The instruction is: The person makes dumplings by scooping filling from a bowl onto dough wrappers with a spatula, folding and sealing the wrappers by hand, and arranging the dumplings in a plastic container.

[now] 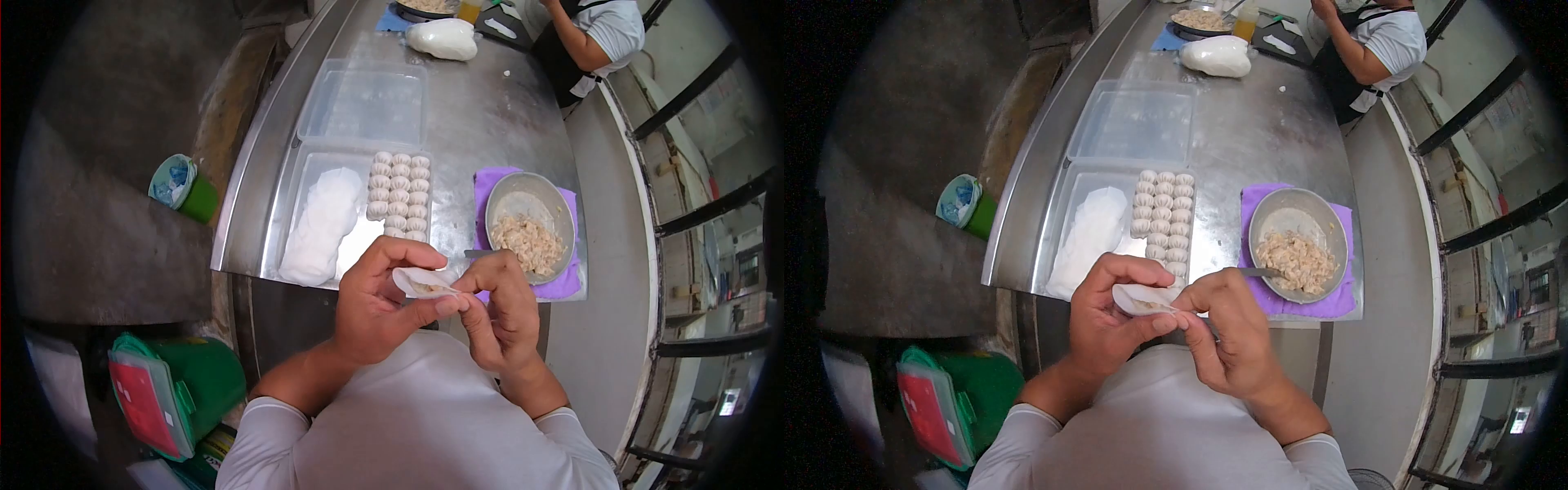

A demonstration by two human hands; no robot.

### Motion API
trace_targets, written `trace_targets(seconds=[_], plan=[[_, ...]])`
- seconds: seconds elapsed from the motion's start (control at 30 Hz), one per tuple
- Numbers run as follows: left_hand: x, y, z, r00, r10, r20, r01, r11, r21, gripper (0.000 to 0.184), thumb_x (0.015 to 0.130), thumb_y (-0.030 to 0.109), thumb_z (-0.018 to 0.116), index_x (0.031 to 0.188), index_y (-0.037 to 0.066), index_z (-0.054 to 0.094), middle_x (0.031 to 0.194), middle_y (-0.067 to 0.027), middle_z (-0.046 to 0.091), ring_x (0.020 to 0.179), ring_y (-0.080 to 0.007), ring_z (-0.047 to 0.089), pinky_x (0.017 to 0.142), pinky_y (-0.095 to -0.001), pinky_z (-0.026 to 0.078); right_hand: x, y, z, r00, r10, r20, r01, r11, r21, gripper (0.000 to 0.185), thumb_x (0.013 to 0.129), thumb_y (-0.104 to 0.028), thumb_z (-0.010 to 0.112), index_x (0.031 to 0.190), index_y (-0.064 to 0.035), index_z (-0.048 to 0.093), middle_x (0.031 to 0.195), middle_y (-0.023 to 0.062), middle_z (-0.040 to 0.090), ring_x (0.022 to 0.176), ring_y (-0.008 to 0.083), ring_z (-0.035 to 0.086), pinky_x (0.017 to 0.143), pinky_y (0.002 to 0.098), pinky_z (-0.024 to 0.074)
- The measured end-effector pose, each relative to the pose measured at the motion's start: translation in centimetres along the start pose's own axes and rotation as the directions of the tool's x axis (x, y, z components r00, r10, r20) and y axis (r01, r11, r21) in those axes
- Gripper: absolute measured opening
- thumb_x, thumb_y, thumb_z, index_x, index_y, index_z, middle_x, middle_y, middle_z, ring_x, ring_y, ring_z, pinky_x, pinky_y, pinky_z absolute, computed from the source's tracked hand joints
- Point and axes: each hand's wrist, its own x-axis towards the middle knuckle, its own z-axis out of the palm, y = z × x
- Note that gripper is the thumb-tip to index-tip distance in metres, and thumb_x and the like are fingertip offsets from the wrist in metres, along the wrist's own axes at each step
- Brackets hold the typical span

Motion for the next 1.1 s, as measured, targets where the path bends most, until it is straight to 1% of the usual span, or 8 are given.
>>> trace_targets(seconds=[0.07,0.13,0.27,0.37,0.43,0.67,0.73,1.1], plan=[[0.0,-0.3,0.1,0.995,-0.018,-0.095,0.005,0.991,-0.131,0.029,0.085,0.001,0.079,0.110,0.001,0.066,0.115,-0.0114,0.062,0.107,-0.0159,0.061,0.092,-0.0302,0.051,-0.1,0.1,0.1,1.000,-0.003,0.004,0.003,1.000,0.005,0.013,0.087,0.003,0.068,0.100,0.0018,0.064,0.093,0.0126,0.062,0.082,0.0258,0.056,0.071,0.0334,0.0467],[0.3,-0.8,-0.7,0.985,0.160,0.059,-0.167,0.975,0.144,0.029,0.086,0.000,0.078,0.112,0.001,0.065,0.114,-0.0109,0.062,0.104,-0.0151,0.062,0.089,-0.0287,0.050,0.0,0.2,0.2,1.000,-0.004,-0.012,0.004,1.000,-0.006,0.013,0.088,0.003,0.068,0.100,0.0023,0.064,0.093,0.0128,0.062,0.081,0.0257,0.056,0.071,0.0332,0.0467],[0.5,-0.2,-0.7,0.980,0.148,0.136,-0.172,0.968,0.184,0.030,0.087,0.001,0.078,0.112,0.000,0.063,0.113,-0.0098,0.062,0.098,-0.0136,0.062,0.086,-0.0267,0.049,-0.1,-0.2,0.9,0.990,0.115,-0.087,-0.107,0.990,0.091,0.013,0.088,0.003,0.067,0.100,0.0028,0.063,0.093,0.0132,0.062,0.081,0.0259,0.055,0.070,0.0331,0.0465],[0.0,-0.4,-0.1,0.998,0.002,-0.062,-0.005,0.999,-0.040,0.029,0.087,0.002,0.078,0.112,0.001,0.064,0.111,-0.0091,0.062,0.095,-0.0131,0.062,0.082,-0.0260,0.050,-0.1,0.2,0.7,0.999,0.011,-0.041,-0.011,1.000,-0.016,0.013,0.088,0.003,0.067,0.100,0.0027,0.063,0.094,0.0127,0.062,0.081,0.0257,0.056,0.070,0.0328,0.0462],[0.1,-1.4,-0.8,0.982,0.190,-0.023,-0.186,0.975,0.119,0.029,0.087,0.002,0.078,0.112,0.001,0.065,0.110,-0.0089,0.063,0.094,-0.0125,0.061,0.078,-0.0250,0.050,0.0,0.3,0.8,1.000,0.009,-0.010,-0.010,1.000,-0.021,0.012,0.088,0.003,0.067,0.100,0.0029,0.063,0.093,0.0122,0.063,0.081,0.0254,0.056,0.070,0.0327,0.0466],[0.5,-0.8,-2.4,0.959,0.219,0.179,-0.262,0.926,0.273,0.030,0.087,0.007,0.080,0.112,0.002,0.064,0.107,-0.0091,0.063,0.089,-0.0116,0.060,0.073,-0.0243,0.049,0.3,-0.2,1.7,0.997,0.023,-0.080,-0.019,0.998,0.057,0.008,0.091,0.002,0.065,0.097,0.0040,0.062,0.091,0.0127,0.063,0.080,0.0246,0.055,0.071,0.0334,0.0472],[0.0,-1.2,-1.4,0.982,0.176,-0.071,-0.176,0.984,0.002,0.027,0.087,0.010,0.080,0.109,0.003,0.068,0.106,-0.0093,0.062,0.087,-0.0111,0.059,0.071,-0.0244,0.049,0.3,-0.4,1.7,0.997,0.073,-0.027,-0.072,0.996,0.047,0.009,0.091,0.002,0.066,0.099,0.0046,0.063,0.091,0.0134,0.064,0.080,0.0247,0.057,0.071,0.0329,0.0476],[0.1,-1.7,0.7,0.952,0.307,-0.003,-0.301,0.935,0.189,0.027,0.086,0.010,0.081,0.108,0.002,0.067,0.105,-0.0093,0.061,0.084,-0.0129,0.057,0.073,-0.0259,0.048,-0.7,0.8,-0.3,0.996,0.076,-0.038,-0.067,0.979,0.194,0.010,0.090,0.001,0.069,0.098,0.0034,0.063,0.091,0.0130,0.064,0.078,0.0217,0.058,0.069,0.0310,0.0477]])
